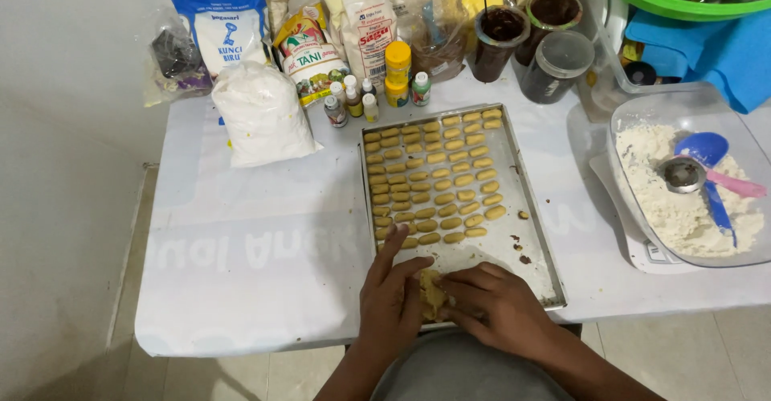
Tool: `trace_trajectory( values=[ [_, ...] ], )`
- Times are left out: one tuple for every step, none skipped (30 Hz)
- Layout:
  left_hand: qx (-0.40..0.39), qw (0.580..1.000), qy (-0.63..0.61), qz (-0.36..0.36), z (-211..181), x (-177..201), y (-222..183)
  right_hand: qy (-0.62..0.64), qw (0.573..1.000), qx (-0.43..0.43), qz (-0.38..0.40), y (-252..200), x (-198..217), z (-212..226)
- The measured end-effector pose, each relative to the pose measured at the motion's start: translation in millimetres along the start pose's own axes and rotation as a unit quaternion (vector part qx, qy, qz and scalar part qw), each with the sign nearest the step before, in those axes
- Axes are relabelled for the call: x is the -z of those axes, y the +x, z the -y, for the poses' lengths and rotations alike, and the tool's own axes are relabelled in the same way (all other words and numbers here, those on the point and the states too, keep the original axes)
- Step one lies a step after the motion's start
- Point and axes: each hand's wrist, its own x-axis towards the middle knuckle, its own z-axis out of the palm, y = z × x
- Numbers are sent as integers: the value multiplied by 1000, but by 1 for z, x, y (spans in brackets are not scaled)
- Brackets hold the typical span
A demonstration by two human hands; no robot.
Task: Shaping small pieces of dough and placing them on a baking tray
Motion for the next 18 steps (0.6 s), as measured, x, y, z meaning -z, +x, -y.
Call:
trace_trajectory(
  values=[
    [-1, 1000, 0, 1, 1, 1, -2, -1, 1000, -1, -1, -1, -1, -1],
    [-1, 1000, 12, 9, 2, 2, -3, 7, 1000, -6, 3, -1, -1, -1],
    [-1, 1000, 24, 16, 4, 1, -4, 14, 1000, -11, 8, -2, -1, -2],
    [-3, 1000, 23, 17, 6, 1, -5, 12, 1000, -12, 6, 0, 0, -1],
    [-6, 999, 28, 22, 7, 1, -6, 11, 1000, -5, -5, 1, 1, 0],
    [-9, 999, 33, 27, 9, 1, -8, 11, 1000, 1, -17, 2, 2, 2],
    [-10, 999, 32, 27, 9, 1, -8, 10, 1000, 1, -17, 4, 4, 4],
    [-7, 999, 36, 29, 9, 0, -8, 12, 1000, 12, -21, 5, 5, 5],
    [-4, 999, 41, 32, 9, 0, -9, 15, 999, 23, -25, 6, 7, 7],
    [-4, 999, 40, 32, 10, -1, -10, 14, 999, 22, -25, 6, 7, 6],
    [3, 998, 46, 39, 10, -1, -10, -1, 999, 28, -19, 6, 7, 6],
    [10, 998, 52, 46, 10, -1, -11, -15, 999, 33, -12, 6, 7, 5],
    [10, 998, 52, 46, 10, -1, -11, -16, 999, 32, -12, 6, 7, 5],
    [9, 998, 47, 46, 10, -1, -11, -16, 999, 34, -3, 6, 7, 5],
    [8, 998, 42, 45, 10, -1, -10, -16, 999, 36, 6, 6, 8, 4],
    [8, 998, 42, 45, 10, -1, -10, -16, 999, 36, 6, 5, 7, 4],
    [6, 998, 42, 43, 10, -1, -10, -11, 1000, 25, 9, 4, 6, 4],
    [4, 998, 42, 40, 10, -1, -10, -7, 1000, 14, 13, 4, 5, 3]
  ],
)
